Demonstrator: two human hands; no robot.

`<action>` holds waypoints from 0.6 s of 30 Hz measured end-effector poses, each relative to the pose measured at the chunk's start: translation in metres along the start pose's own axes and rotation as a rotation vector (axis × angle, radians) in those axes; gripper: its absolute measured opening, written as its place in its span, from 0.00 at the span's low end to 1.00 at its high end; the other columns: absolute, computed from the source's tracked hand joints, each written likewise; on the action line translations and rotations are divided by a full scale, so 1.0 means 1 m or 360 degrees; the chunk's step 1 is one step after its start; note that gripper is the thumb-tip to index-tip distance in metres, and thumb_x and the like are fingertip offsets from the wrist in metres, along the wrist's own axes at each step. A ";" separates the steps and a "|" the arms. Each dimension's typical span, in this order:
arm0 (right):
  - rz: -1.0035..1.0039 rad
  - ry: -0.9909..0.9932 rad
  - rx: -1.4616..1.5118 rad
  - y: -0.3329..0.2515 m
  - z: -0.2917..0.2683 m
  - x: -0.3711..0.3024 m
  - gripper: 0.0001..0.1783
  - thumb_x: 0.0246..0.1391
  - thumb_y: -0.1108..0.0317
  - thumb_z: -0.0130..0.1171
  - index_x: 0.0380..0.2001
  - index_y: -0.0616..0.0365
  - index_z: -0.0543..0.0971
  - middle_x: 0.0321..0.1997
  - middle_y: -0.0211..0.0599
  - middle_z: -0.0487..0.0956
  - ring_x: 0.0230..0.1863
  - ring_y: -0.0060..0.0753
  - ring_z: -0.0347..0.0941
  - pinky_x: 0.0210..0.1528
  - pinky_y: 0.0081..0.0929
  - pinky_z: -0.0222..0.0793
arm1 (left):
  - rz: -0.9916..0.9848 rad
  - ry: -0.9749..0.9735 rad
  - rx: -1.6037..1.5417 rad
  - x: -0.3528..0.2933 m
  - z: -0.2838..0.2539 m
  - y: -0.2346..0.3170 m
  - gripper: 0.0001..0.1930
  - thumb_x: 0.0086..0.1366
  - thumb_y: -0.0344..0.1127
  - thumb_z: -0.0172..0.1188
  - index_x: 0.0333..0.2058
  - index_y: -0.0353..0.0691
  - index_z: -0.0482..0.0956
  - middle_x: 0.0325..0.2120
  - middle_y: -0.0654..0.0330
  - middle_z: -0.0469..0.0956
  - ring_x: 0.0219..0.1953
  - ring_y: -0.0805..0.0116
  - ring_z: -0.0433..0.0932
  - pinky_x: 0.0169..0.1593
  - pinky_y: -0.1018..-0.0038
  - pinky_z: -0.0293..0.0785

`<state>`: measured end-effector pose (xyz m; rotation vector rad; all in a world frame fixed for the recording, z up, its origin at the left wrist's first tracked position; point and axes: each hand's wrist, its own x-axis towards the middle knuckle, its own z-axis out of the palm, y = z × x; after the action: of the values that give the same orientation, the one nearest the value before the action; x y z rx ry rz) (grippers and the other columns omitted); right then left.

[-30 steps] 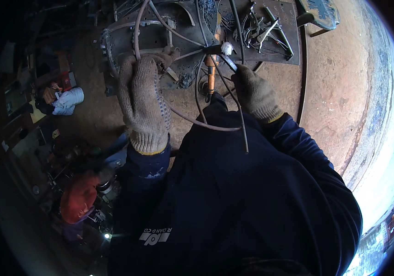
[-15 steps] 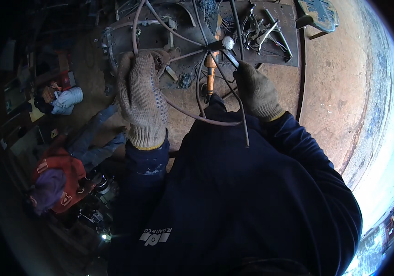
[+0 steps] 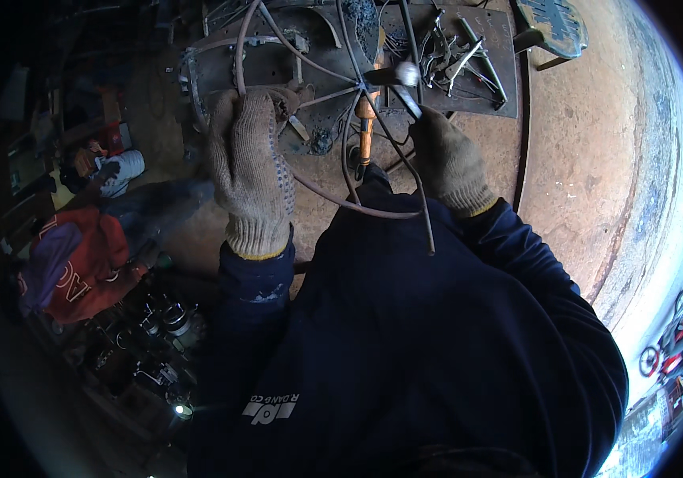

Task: The person holds a curved metal rod against a circular frame, hits it with a hammer to position it, and then uses a welding tool to fuse the joints together at various points.

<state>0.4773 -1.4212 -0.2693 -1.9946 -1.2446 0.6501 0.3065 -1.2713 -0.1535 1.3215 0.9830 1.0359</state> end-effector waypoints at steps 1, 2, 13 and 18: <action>0.0123 -0.0110 -0.0032 -0.006 -0.006 0.003 0.18 0.65 0.62 0.56 0.56 0.56 0.75 0.41 0.51 0.83 0.43 0.59 0.81 0.41 0.48 0.78 | 0.0005 0.0012 0.0046 0.000 0.002 0.001 0.11 0.71 0.32 0.57 0.45 0.29 0.77 0.37 0.48 0.80 0.44 0.56 0.82 0.59 0.51 0.76; 0.0245 -0.0220 -0.0065 -0.015 -0.012 0.008 0.18 0.65 0.62 0.56 0.56 0.55 0.75 0.41 0.51 0.83 0.43 0.59 0.81 0.41 0.49 0.78 | 0.0010 0.0024 0.0091 -0.001 0.003 0.001 0.11 0.71 0.32 0.57 0.45 0.29 0.77 0.37 0.49 0.80 0.44 0.56 0.82 0.59 0.51 0.76; 0.0217 -0.0134 0.0022 -0.020 -0.015 0.006 0.18 0.64 0.61 0.57 0.55 0.55 0.75 0.41 0.53 0.82 0.42 0.60 0.81 0.42 0.50 0.77 | 0.0072 0.0022 0.0351 -0.008 0.013 0.014 0.13 0.71 0.38 0.58 0.41 0.30 0.79 0.34 0.53 0.81 0.40 0.65 0.79 0.49 0.70 0.74; 0.0189 -0.0209 -0.0012 -0.019 -0.015 0.003 0.18 0.64 0.62 0.56 0.54 0.56 0.75 0.40 0.55 0.82 0.42 0.61 0.81 0.41 0.51 0.77 | 0.0171 -0.0046 0.0361 -0.013 0.009 0.013 0.13 0.71 0.39 0.59 0.41 0.33 0.79 0.33 0.57 0.82 0.34 0.74 0.75 0.39 0.77 0.68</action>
<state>0.4783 -1.4164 -0.2453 -2.0724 -1.2122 0.8474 0.3115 -1.2866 -0.1403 1.5861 1.0403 1.0051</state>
